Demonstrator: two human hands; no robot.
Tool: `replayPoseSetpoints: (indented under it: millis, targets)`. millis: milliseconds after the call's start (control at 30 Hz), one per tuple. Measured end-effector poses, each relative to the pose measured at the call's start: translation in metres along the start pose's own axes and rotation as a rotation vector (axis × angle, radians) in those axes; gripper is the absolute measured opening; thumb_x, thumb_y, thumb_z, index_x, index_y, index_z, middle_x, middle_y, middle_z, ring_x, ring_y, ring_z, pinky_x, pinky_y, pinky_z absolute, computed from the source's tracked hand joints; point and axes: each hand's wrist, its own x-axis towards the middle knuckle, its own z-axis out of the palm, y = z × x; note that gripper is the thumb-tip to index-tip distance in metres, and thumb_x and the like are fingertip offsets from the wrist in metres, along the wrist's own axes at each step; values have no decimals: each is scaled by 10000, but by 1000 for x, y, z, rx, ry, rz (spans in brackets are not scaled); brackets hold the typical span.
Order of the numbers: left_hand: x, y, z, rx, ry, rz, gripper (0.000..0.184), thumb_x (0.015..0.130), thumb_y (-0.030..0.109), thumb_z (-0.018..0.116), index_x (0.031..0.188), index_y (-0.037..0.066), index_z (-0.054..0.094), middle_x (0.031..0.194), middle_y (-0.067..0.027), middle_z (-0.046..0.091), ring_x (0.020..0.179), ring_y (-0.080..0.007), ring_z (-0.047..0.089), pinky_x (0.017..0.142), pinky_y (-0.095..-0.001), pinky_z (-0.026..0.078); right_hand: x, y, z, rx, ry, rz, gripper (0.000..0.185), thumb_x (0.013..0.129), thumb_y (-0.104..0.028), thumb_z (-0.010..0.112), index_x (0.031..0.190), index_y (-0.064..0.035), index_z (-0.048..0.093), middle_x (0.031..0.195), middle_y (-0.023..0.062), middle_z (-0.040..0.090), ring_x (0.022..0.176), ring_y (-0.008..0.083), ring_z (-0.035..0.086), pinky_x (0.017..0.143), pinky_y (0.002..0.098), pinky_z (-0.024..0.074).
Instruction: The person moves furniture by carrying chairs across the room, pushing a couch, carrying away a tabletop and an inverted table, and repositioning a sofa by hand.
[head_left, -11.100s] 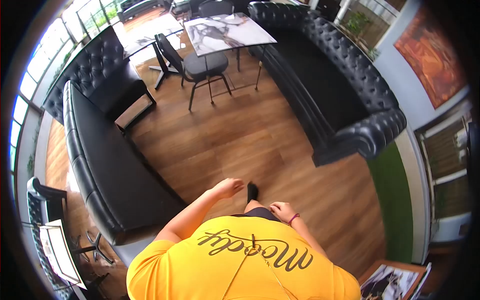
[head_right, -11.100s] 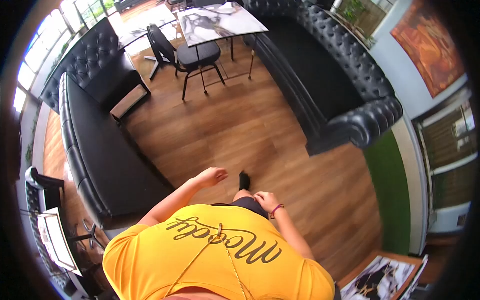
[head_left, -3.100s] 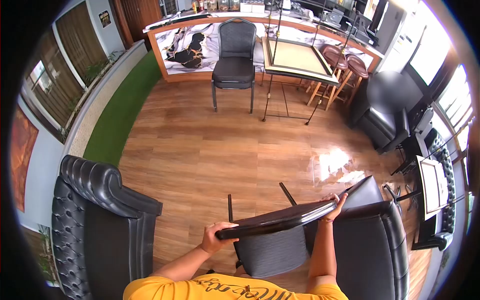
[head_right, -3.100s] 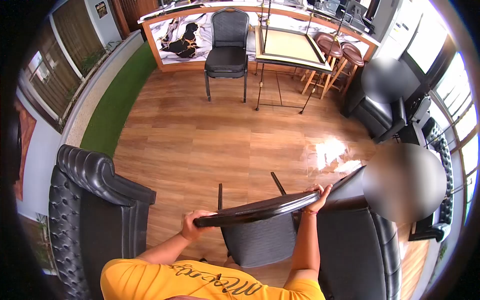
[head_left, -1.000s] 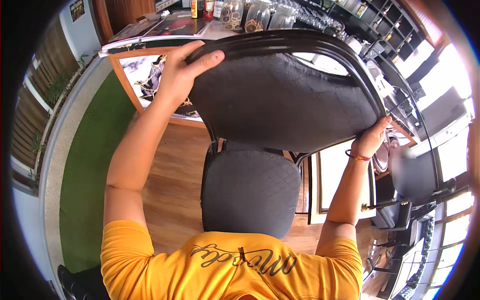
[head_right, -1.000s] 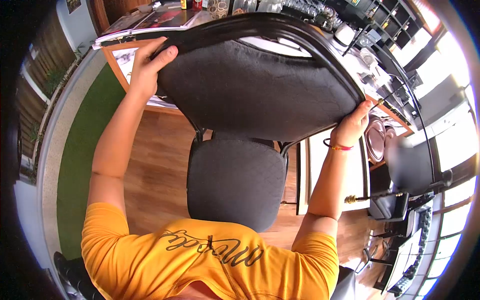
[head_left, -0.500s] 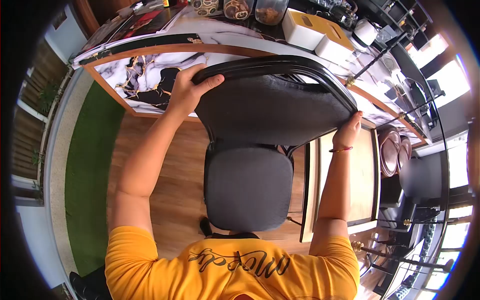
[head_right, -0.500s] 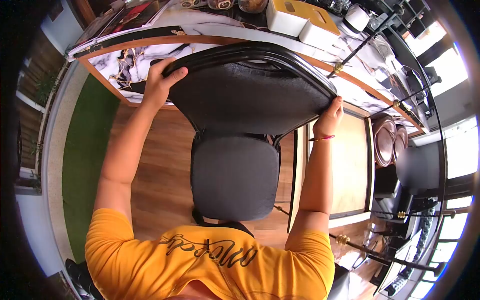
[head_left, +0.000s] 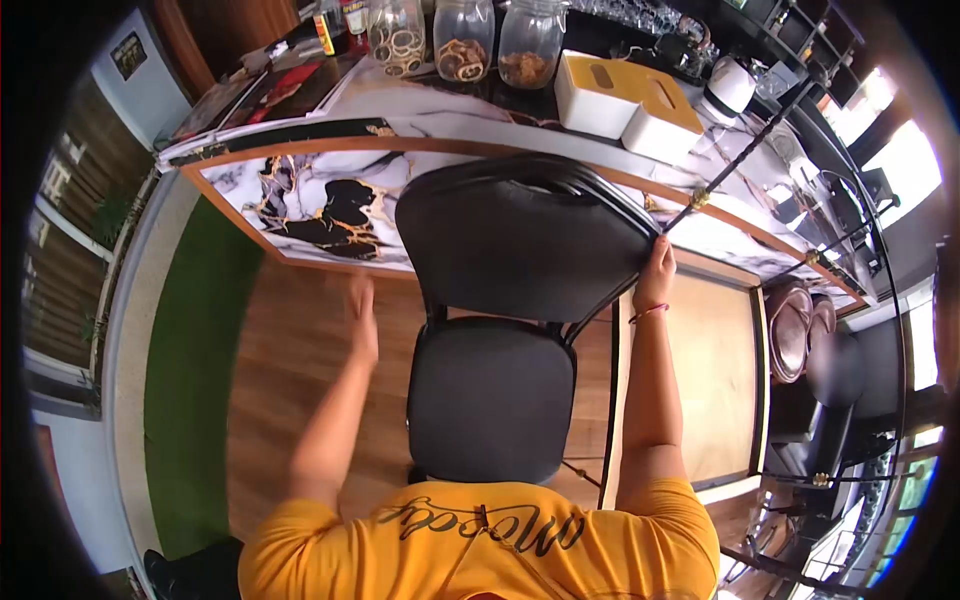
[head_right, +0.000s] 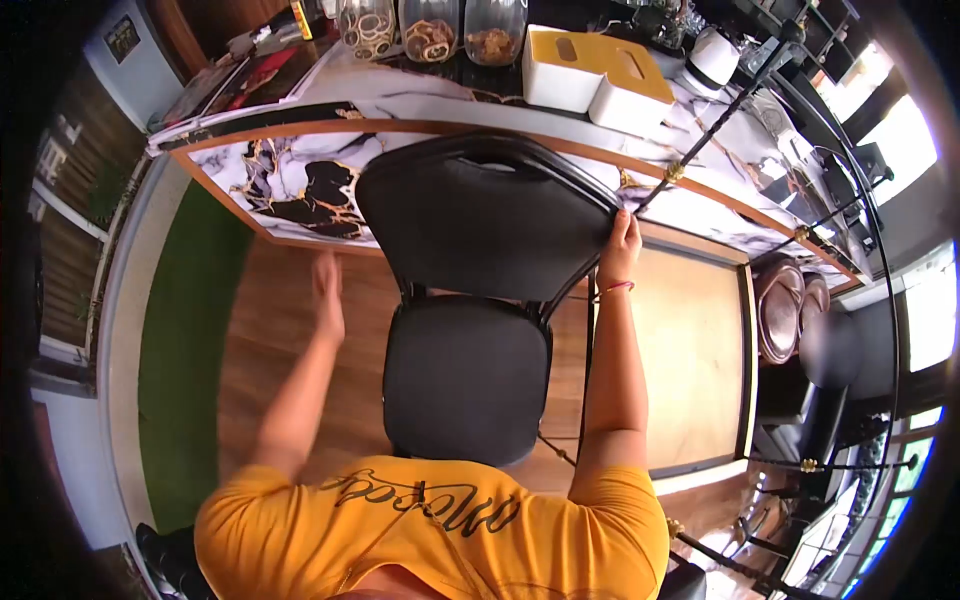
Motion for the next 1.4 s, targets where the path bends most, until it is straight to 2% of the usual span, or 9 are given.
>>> replayPoseSetpoints:
  millis: [33, 67, 100, 200, 333, 500, 900, 1200, 1400]
  targets:
    - [-23, -76, -22, -132, 236, -73, 468, 970, 403, 386, 1332, 107, 383, 1174, -23, 502, 975, -124, 499, 869, -264, 397, 10, 4, -2, 29, -2, 33, 392, 953, -354, 466, 957, 19, 583, 833, -13, 517, 801, 82, 423, 741, 225, 376]
    - [-103, -113, -53, 183, 265, -931, 792, 869, 647, 360, 1437, 108, 243, 1426, -87, 317, 1318, -220, 294, 1065, -423, 229, 24, 9, 2, 59, -5, 66, 395, 951, -357, 472, 961, 21, 586, 834, -12, 520, 803, 81, 424, 740, 224, 377]
    - [-155, -156, -69, 201, 263, -1225, 794, 865, 651, 362, 1434, 110, 245, 1417, -87, 322, 1304, -220, 299, 1055, -421, 236, 36, 14, 5, -30, -28, 90, 398, 944, -358, 489, 983, 22, 598, 841, -1, 551, 810, 89, 453, 760, 235, 388]
    - [-246, -204, -52, -100, 270, -1401, 801, 853, 663, 368, 1427, 117, 254, 1392, -88, 336, 1262, -222, 314, 1027, -417, 256, 67, 41, 2, -182, 114, -134, 320, 931, -303, 515, 1015, -9, 610, 946, 124, 597, 879, 216, 542, 800, 334, 420]
    - [-250, -209, 6, -167, 189, -1404, 810, 837, 680, 376, 1417, 126, 265, 1359, -88, 356, 1207, -224, 334, 989, -411, 284, 97, 30, -9, -350, 49, -168, 338, 936, -310, 487, 994, 12, 572, 944, 185, 579, 903, 299, 534, 782, 395, 419]
    - [-228, -205, 35, -81, 108, -1378, 821, 817, 701, 386, 1405, 137, 279, 1317, -90, 380, 1137, -226, 358, 942, -404, 318, 107, 34, -20, -464, -8, -87, 661, 856, -493, 540, 1293, -13, 412, 1208, 306, 455, 1142, 418, 450, 982, 422, 362]
    - [-237, -191, 42, 66, -109, -1348, 849, 769, 750, 410, 1376, 165, 313, 1217, -92, 438, 969, -232, 418, 828, -388, 401, -73, 82, -92, -642, -99, 13, 513, 864, -421, 562, 1233, -74, 483, 1267, 237, 431, 1150, 398, 435, 971, 433, 372]
    - [-249, -204, 72, 225, -417, -1475, 881, 722, 770, 466, 1340, 156, 334, 1162, -98, 481, 819, -251, 490, 723, -390, 465, -385, 55, -274, -965, -730, 747, 445, 841, -467, 552, 1100, -109, 600, 1147, 170, 558, 1090, 356, 515, 927, 436, 431]
    - [-250, -174, 121, 595, -548, -1117, 619, 840, 624, 464, 1206, 125, 470, 1050, -83, 547, 777, -254, 555, 653, -373, 471, -563, -10, -377, -913, -319, 1324, 432, 835, -424, 543, 1007, -45, 660, 1079, 189, 617, 1023, 348, 577, 886, 424, 449]
